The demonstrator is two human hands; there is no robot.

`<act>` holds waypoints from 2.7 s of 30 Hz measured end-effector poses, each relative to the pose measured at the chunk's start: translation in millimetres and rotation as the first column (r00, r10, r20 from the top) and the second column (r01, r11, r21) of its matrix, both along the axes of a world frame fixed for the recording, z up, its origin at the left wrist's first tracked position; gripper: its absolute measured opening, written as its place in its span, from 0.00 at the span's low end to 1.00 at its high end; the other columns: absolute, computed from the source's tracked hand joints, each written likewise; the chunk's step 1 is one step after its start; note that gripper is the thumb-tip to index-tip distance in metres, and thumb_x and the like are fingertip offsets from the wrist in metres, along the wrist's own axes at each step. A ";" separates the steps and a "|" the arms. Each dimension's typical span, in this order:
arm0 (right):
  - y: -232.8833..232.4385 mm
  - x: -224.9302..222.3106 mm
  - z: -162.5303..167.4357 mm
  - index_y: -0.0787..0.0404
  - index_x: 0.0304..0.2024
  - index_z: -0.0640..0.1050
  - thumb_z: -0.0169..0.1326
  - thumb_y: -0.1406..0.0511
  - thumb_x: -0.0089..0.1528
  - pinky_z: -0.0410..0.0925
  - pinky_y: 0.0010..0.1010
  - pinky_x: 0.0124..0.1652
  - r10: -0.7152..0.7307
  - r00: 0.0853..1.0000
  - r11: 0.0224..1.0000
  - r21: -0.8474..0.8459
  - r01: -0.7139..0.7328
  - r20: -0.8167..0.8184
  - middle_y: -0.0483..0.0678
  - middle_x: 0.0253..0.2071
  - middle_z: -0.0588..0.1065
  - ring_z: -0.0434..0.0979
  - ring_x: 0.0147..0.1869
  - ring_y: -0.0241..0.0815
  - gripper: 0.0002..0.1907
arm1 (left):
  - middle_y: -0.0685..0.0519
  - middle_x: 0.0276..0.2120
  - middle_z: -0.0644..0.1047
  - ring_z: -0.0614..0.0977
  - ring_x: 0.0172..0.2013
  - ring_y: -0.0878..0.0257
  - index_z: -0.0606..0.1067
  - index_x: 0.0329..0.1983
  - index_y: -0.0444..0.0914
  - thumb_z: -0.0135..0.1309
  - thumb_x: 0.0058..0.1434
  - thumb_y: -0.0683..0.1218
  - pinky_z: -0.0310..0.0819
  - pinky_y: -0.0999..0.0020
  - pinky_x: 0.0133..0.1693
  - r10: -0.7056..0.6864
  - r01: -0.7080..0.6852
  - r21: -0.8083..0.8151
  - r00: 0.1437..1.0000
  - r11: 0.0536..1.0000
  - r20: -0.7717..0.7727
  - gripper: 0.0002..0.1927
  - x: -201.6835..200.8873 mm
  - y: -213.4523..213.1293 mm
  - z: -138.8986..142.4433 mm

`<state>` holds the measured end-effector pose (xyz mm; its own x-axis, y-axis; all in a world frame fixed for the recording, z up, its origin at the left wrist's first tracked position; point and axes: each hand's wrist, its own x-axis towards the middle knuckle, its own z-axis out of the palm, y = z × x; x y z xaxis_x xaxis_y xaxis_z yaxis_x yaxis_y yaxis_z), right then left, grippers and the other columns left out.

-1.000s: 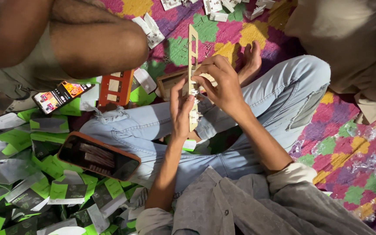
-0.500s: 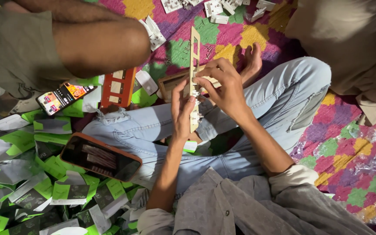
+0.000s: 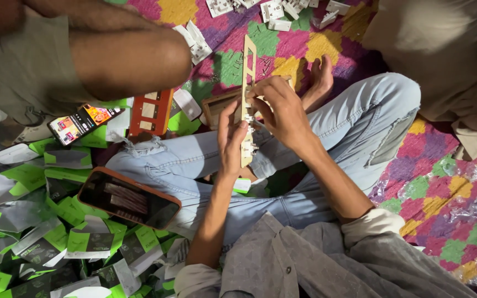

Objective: The person sits on the floor and assembles a multi-gang electrical socket board by inserting white socket modules into a light blue plastic frame. They repeatedly pick up the frame, insert modules, and place it back down, handling the components by hand.

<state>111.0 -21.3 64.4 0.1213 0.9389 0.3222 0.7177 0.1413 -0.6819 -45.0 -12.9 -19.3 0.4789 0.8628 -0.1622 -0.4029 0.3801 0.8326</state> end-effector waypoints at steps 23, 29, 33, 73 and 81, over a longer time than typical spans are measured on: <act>5.5 12.5 -15.2 0.65 0.42 0.76 0.59 0.72 0.66 0.66 0.31 0.47 0.001 0.951 0.984 -0.168 -0.056 -0.310 0.49 0.45 0.68 0.70 0.49 0.42 0.04 | 0.46 0.58 0.74 0.79 0.49 0.62 0.61 0.72 0.35 0.49 0.71 0.42 0.77 0.66 0.49 -0.053 0.079 -0.122 0.978 0.989 0.201 0.26 -3.1 2.5 -8.7; 5.4 12.6 -16.3 0.65 0.42 0.76 0.60 0.72 0.66 0.65 0.33 0.49 -0.009 0.954 0.984 -0.171 -0.045 -0.300 0.49 0.44 0.68 0.70 0.50 0.43 0.05 | 0.44 0.53 0.76 0.81 0.43 0.61 0.62 0.73 0.35 0.50 0.72 0.43 0.77 0.67 0.45 -0.080 0.106 -0.134 0.979 0.985 0.188 0.28 -5.2 2.8 -6.3; 4.8 9.5 -15.1 0.65 0.43 0.75 0.59 0.74 0.66 0.65 0.33 0.49 -0.025 0.963 0.985 -0.170 -0.021 -0.267 0.49 0.44 0.68 0.70 0.49 0.43 0.06 | 0.45 0.55 0.76 0.80 0.45 0.61 0.61 0.73 0.35 0.49 0.72 0.43 0.77 0.67 0.48 -0.071 0.100 -0.128 0.975 0.987 0.212 0.27 -4.6 4.1 -4.2; -3.0 -43.0 -8.0 0.69 0.44 0.79 0.61 0.71 0.66 0.72 0.27 0.32 -0.324 0.921 0.945 -0.122 0.303 -0.217 0.51 0.41 0.73 0.80 0.37 0.39 0.06 | 0.43 0.74 0.60 0.67 0.72 0.51 0.62 0.73 0.34 0.50 0.71 0.36 0.67 0.57 0.68 0.187 -0.060 0.445 0.950 0.894 -0.248 0.27 0.8 -3.2 3.3; -2.2 -24.5 -14.4 0.68 0.45 0.77 0.62 0.74 0.65 0.70 0.33 0.42 -0.174 0.973 0.985 -0.015 0.173 -0.150 0.51 0.40 0.71 0.77 0.42 0.46 0.08 | 0.45 0.72 0.64 0.73 0.64 0.58 0.61 0.73 0.34 0.49 0.72 0.37 0.69 0.62 0.64 0.056 -0.049 0.197 0.998 0.979 -0.033 0.26 -1.1 -3.3 -6.6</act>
